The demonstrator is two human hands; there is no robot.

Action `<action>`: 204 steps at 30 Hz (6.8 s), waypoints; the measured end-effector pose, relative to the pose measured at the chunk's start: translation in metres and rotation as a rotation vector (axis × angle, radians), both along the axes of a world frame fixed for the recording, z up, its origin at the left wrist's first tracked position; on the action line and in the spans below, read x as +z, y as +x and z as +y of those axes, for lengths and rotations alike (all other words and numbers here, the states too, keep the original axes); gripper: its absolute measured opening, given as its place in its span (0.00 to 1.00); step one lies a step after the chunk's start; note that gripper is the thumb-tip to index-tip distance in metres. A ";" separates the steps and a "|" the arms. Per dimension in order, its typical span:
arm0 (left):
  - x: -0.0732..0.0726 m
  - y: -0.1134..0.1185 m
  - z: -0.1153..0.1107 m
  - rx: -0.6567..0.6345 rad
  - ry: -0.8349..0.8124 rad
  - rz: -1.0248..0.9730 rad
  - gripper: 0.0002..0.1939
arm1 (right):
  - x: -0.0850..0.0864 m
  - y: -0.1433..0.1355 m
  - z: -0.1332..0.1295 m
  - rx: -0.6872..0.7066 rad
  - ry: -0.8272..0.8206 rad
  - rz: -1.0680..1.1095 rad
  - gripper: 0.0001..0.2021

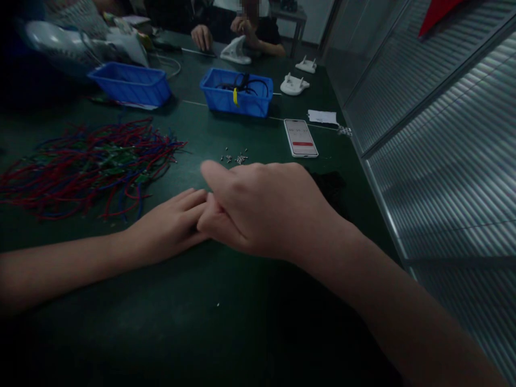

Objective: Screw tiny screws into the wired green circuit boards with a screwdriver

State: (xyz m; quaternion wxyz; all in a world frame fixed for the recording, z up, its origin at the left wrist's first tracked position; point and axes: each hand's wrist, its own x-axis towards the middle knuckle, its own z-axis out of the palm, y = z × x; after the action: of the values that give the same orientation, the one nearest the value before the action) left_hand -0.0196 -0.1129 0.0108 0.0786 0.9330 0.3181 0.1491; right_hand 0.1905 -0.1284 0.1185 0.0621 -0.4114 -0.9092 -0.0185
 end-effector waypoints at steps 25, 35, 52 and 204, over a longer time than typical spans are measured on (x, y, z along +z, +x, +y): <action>0.011 -0.002 0.007 0.065 -0.524 -0.307 0.23 | 0.000 -0.001 -0.003 -0.098 0.286 -0.126 0.17; 0.011 -0.002 0.002 0.003 -0.125 -0.179 0.15 | 0.001 -0.002 -0.011 0.015 0.070 -0.051 0.18; 0.007 -0.002 -0.021 0.089 0.283 0.163 0.18 | 0.006 0.000 -0.008 0.037 0.036 -0.069 0.20; 0.003 -0.002 0.004 0.003 -0.137 0.070 0.09 | -0.003 -0.006 -0.010 -0.055 0.015 -0.014 0.13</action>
State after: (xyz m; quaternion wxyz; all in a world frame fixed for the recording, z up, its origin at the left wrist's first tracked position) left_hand -0.0218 -0.1091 0.0137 0.1305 0.9296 0.3316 0.0942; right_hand 0.1848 -0.1379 0.1156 0.0582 -0.4358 -0.8977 -0.0297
